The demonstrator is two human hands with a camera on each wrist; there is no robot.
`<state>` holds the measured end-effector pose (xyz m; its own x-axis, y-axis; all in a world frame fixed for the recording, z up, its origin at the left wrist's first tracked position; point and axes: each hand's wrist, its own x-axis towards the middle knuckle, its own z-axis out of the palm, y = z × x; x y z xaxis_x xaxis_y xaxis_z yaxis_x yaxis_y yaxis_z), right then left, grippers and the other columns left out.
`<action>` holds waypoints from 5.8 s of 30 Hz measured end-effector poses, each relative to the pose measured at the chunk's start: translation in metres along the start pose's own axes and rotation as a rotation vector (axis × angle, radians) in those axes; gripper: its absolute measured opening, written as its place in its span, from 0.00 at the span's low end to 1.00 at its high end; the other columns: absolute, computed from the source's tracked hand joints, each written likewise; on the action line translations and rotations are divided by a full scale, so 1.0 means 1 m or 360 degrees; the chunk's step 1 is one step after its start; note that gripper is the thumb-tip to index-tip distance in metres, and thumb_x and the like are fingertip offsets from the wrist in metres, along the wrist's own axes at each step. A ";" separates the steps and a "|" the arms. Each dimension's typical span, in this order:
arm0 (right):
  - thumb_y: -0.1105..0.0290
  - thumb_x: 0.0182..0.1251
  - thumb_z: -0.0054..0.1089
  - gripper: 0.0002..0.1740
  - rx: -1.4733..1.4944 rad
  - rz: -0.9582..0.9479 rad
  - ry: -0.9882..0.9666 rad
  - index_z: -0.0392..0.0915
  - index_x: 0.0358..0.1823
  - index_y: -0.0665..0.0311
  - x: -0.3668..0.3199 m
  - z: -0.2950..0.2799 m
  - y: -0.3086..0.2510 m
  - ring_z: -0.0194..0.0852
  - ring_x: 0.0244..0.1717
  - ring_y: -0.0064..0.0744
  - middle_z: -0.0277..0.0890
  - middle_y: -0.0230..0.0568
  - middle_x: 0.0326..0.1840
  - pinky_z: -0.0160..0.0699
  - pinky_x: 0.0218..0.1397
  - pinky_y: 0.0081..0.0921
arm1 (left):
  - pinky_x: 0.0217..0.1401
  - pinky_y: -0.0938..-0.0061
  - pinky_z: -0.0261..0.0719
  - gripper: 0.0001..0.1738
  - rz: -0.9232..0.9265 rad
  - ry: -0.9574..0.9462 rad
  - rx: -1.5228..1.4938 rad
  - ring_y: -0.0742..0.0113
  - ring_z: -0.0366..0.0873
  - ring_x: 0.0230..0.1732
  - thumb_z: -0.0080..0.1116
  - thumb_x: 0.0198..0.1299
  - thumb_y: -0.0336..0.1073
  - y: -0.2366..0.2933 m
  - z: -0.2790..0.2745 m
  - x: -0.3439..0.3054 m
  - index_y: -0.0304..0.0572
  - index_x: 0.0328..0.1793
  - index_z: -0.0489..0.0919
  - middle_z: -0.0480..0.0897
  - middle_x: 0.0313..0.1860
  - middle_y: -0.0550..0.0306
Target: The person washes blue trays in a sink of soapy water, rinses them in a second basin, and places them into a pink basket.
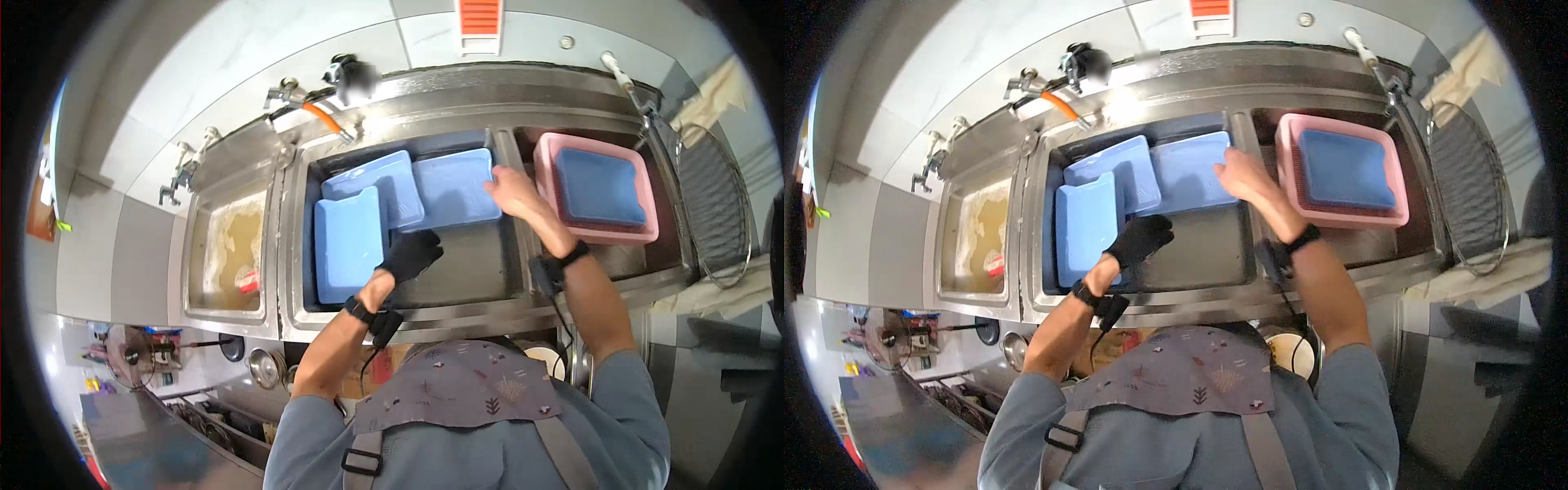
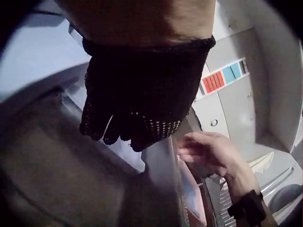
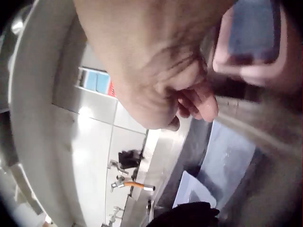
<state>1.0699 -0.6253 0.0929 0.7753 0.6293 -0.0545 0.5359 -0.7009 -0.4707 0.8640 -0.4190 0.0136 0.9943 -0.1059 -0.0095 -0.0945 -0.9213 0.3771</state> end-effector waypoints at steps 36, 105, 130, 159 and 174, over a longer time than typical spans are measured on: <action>0.66 0.53 0.60 0.18 -0.0448 0.0062 -0.0709 0.82 0.29 0.82 0.031 0.004 -0.041 0.86 0.34 0.59 0.82 0.68 0.30 0.85 0.45 0.46 | 0.53 0.48 0.82 0.21 -0.0605 -0.0429 -0.0049 0.40 0.84 0.50 0.55 0.60 0.46 -0.080 0.001 -0.066 0.50 0.56 0.84 0.87 0.46 0.42; 0.50 0.71 0.57 0.30 0.1004 0.0193 0.0557 0.76 0.58 0.74 -0.090 -0.017 0.043 0.82 0.50 0.52 0.82 0.60 0.48 0.76 0.56 0.40 | 0.43 0.57 0.81 0.13 -0.0183 0.0283 -0.1261 0.45 0.86 0.40 0.53 0.69 0.34 -0.071 0.005 0.029 0.36 0.52 0.83 0.85 0.44 0.35; 0.63 0.72 0.60 0.16 0.0878 0.0577 0.1017 0.80 0.52 0.69 -0.211 -0.043 0.161 0.80 0.41 0.34 0.81 0.45 0.41 0.78 0.48 0.32 | 0.27 0.65 0.83 0.18 -0.0250 -0.0676 -0.1814 0.57 0.85 0.25 0.55 0.73 0.43 0.196 0.026 0.182 0.31 0.43 0.82 0.87 0.33 0.43; 0.63 0.66 0.61 0.21 -0.0576 -0.0531 -0.0421 0.77 0.55 0.70 -0.004 0.156 -0.086 0.80 0.54 0.62 0.77 0.60 0.56 0.81 0.52 0.55 | 0.54 0.53 0.81 0.20 -0.0147 0.0098 -0.0209 0.40 0.83 0.49 0.64 0.60 0.42 -0.073 -0.012 -0.079 0.36 0.53 0.83 0.85 0.45 0.39; 0.56 0.64 0.64 0.40 -0.0710 0.0033 -0.0555 0.60 0.73 0.65 0.130 0.099 -0.034 0.53 0.80 0.56 0.56 0.53 0.79 0.61 0.74 0.60 | 0.42 0.45 0.89 0.17 -0.1562 0.0077 -0.2935 0.39 0.85 0.42 0.53 0.73 0.44 -0.086 0.078 0.029 0.37 0.54 0.78 0.82 0.42 0.37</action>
<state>1.1193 -0.4862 0.0150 0.6714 0.6345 -0.3830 0.6698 -0.7407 -0.0530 0.8971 -0.3721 -0.0910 0.6778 0.1086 -0.7272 0.4603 0.7086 0.5348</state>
